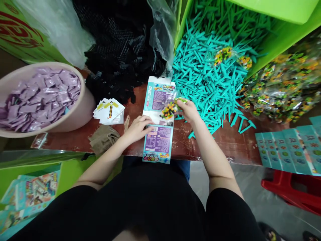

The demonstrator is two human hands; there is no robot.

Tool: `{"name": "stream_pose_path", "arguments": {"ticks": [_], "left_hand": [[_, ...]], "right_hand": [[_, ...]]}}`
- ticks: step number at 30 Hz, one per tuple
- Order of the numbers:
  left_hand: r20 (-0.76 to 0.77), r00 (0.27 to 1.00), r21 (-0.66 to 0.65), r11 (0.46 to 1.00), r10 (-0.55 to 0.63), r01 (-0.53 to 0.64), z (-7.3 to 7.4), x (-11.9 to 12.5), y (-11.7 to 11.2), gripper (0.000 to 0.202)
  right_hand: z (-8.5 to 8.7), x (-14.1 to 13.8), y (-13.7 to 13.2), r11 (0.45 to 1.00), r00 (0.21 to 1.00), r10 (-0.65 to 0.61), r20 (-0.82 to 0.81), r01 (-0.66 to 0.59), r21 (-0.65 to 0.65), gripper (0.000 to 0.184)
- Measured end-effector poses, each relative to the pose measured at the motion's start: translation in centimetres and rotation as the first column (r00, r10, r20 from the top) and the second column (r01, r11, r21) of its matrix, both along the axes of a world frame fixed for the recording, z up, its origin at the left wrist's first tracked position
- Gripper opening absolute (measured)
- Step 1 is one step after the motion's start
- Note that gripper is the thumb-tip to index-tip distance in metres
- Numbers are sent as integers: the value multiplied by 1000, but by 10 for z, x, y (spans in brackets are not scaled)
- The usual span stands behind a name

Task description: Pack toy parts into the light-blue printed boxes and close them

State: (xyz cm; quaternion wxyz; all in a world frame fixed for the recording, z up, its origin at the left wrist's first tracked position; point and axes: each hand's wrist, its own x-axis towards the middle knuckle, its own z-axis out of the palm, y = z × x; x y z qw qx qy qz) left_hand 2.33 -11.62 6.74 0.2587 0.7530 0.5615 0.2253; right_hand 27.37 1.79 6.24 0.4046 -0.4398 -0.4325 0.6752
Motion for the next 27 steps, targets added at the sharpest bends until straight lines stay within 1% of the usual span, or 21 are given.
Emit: {"name": "stream_pose_path", "arguments": {"ticks": [2,4,5,7,9,10,11,13,14,15,16,17,18,19,20,21,22,23,25,26,27], "left_hand": [[17,1000,34,999,-24,24,-7,-2,-10,17],[68,997,95,995,-38,31,-11,-2,-17,16],[89,995,123,992,-49,38,-11,-1,-19,16],[123,990,162,985,-76,56,-10,-2,-22,16],[158,984,185,981,-84,54,-10,-3,-25,16],[181,980,195,980,-78,42,-10,-4,-27,16],[209,975,202,979,-72,29,-10,-4,-29,15],[279,958,209,978,-72,13,-12,-4,-32,14],[318,945,209,978,-80,13,-14,-3,-34,16],[361,928,215,977,-89,10,-17,-2,-35,18],[405,909,225,974,-93,-1,-20,-1,-37,20],[451,888,233,972,-86,-24,-23,1,-39,22],[499,864,234,970,-64,-63,-27,4,-42,25],[551,834,222,969,-29,-112,-32,6,-45,32],[602,798,196,967,12,-163,-36,9,-49,44],[646,761,161,964,58,-211,-40,12,-53,56],[674,732,124,961,101,-247,-44,15,-56,66],[683,719,98,958,131,-268,-47,18,-59,69],[659,738,80,961,147,-263,-51,22,-60,56],[642,753,78,966,140,-245,-52,24,-59,48],[635,761,74,971,129,-226,-53,25,-56,47]], "right_hand": [[-7,-9,-7,989,987,148,57,-149,14,49],[-11,-16,-16,961,961,255,104,-264,82,51],[-12,-17,-21,942,946,297,133,-312,121,48],[-10,-17,-30,904,914,335,230,-381,193,34],[-5,-14,-41,867,883,305,356,-412,281,29],[-1,-13,-48,832,858,293,421,-446,330,27],[3,-12,-56,776,819,306,485,-510,371,26],[14,-10,-72,605,708,375,598,-676,421,24],[18,-8,-79,534,672,367,644,-719,446,26],[21,-6,-87,510,679,299,670,-707,490,28],[23,-2,-95,540,726,168,667,-634,554,29],[22,1,-102,598,780,-8,626,-498,628,28],[20,5,-110,652,808,-177,562,-332,682,27],[15,8,-118,694,818,-291,497,-178,698,26],[9,10,-127,736,832,-330,447,-70,674,27],[2,10,-137,785,857,-306,416,-20,619,29],[-6,9,-146,833,883,-248,399,-16,553,31],[-14,6,-155,871,901,-190,390,-28,491,33],[-27,-2,-167,909,913,-152,378,-21,416,33],[-32,-7,-170,915,916,-166,364,5,404,34],[-36,-11,-170,916,923,-187,337,40,400,36]]}}
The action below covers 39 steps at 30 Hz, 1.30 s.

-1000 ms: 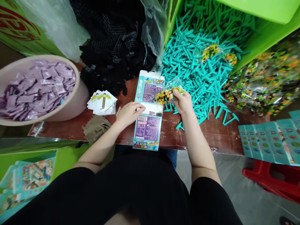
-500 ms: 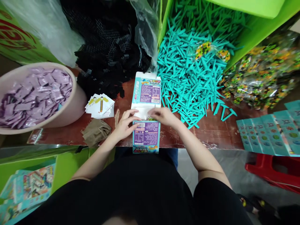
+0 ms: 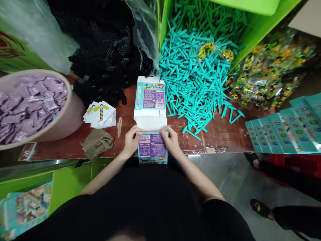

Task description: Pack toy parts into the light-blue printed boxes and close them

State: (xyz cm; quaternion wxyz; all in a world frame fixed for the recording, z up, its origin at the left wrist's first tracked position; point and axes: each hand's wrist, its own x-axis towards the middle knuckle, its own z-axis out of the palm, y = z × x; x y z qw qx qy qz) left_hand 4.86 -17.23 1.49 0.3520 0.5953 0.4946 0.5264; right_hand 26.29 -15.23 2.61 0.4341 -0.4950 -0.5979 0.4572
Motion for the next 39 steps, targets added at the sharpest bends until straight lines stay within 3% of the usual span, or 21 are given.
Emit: {"name": "stream_pose_path", "arguments": {"ticks": [3,5,10,16,19,22,26,28,30,33,35,36,39], "left_hand": [[51,998,-23,999,-33,34,0,2,12,46],[81,995,-41,997,-61,64,0,1,18,42],[-17,964,-115,958,-265,262,7,-7,19,33],[9,991,-299,945,-135,131,21,-9,22,31],[50,982,-266,946,-180,187,23,-10,17,29],[6,965,-180,949,-262,258,19,-14,3,30],[-13,941,-165,929,-337,331,10,-11,-18,30],[59,949,-189,930,-310,316,5,-3,-31,48],[114,953,-255,919,-281,301,1,7,-44,73],[-8,906,-401,831,-424,385,3,25,-60,67],[-181,823,-419,799,-539,431,16,38,-63,53],[-283,777,-386,808,-562,444,28,46,-61,48],[-559,688,-131,869,-463,478,73,68,-48,40]], "right_hand": [[-4,-4,8,999,985,-37,-169,33,-24,40],[-3,2,15,999,969,-19,-246,10,-37,51],[6,24,23,973,967,195,-164,-211,-88,35],[19,21,32,942,971,229,-74,-240,-233,42],[19,19,23,946,962,272,-17,-271,-179,44],[11,23,2,950,948,312,65,-312,-18,43],[12,38,-11,909,907,376,191,-401,116,41],[30,52,-7,866,850,444,282,-489,110,40],[61,69,-1,814,756,513,406,-579,49,44],[116,83,-8,800,645,498,579,-600,-19,71],[146,80,-22,791,559,454,694,-611,-26,83],[159,77,-30,785,497,430,753,-619,-40,80],[192,78,-50,797,307,355,883,-594,-114,44]]}}
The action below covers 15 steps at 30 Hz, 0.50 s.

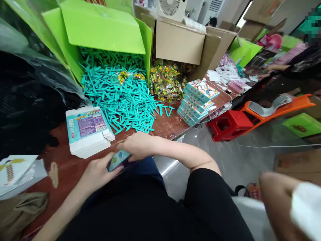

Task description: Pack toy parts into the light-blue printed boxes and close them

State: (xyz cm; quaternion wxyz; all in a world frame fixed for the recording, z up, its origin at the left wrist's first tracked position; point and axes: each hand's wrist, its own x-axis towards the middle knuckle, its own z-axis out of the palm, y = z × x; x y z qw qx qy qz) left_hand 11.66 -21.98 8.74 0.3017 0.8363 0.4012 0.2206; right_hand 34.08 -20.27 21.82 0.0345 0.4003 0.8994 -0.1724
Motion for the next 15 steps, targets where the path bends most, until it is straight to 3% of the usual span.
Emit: {"name": "stream_pose_path", "arguments": {"ticks": [2,4,5,6,8,11,13,15], "left_hand": [[62,998,240,971,-4,-11,30,8,10,43],[192,981,412,904,39,-116,50,7,15,62],[250,966,454,872,72,-182,55,3,15,71],[286,953,464,855,104,-233,55,-3,13,76],[291,949,410,880,123,-240,44,-19,4,67],[194,978,257,959,73,-122,6,-45,-14,38],[135,987,158,982,87,-108,-25,-65,-26,27],[81,987,29,989,140,-143,-53,-87,-39,24]], "right_hand": [[22,22,-6,995,997,-81,18,80,63,24],[45,67,-5,952,968,-228,-101,244,185,24],[55,96,-3,890,927,-316,-200,363,275,29],[65,129,1,791,869,-393,-301,487,371,35],[77,201,11,511,732,-482,-481,681,524,43],[74,299,29,144,568,-581,-583,776,613,46],[61,344,37,58,457,-680,-573,813,579,47],[45,366,39,91,406,-741,-534,850,520,46]]}}
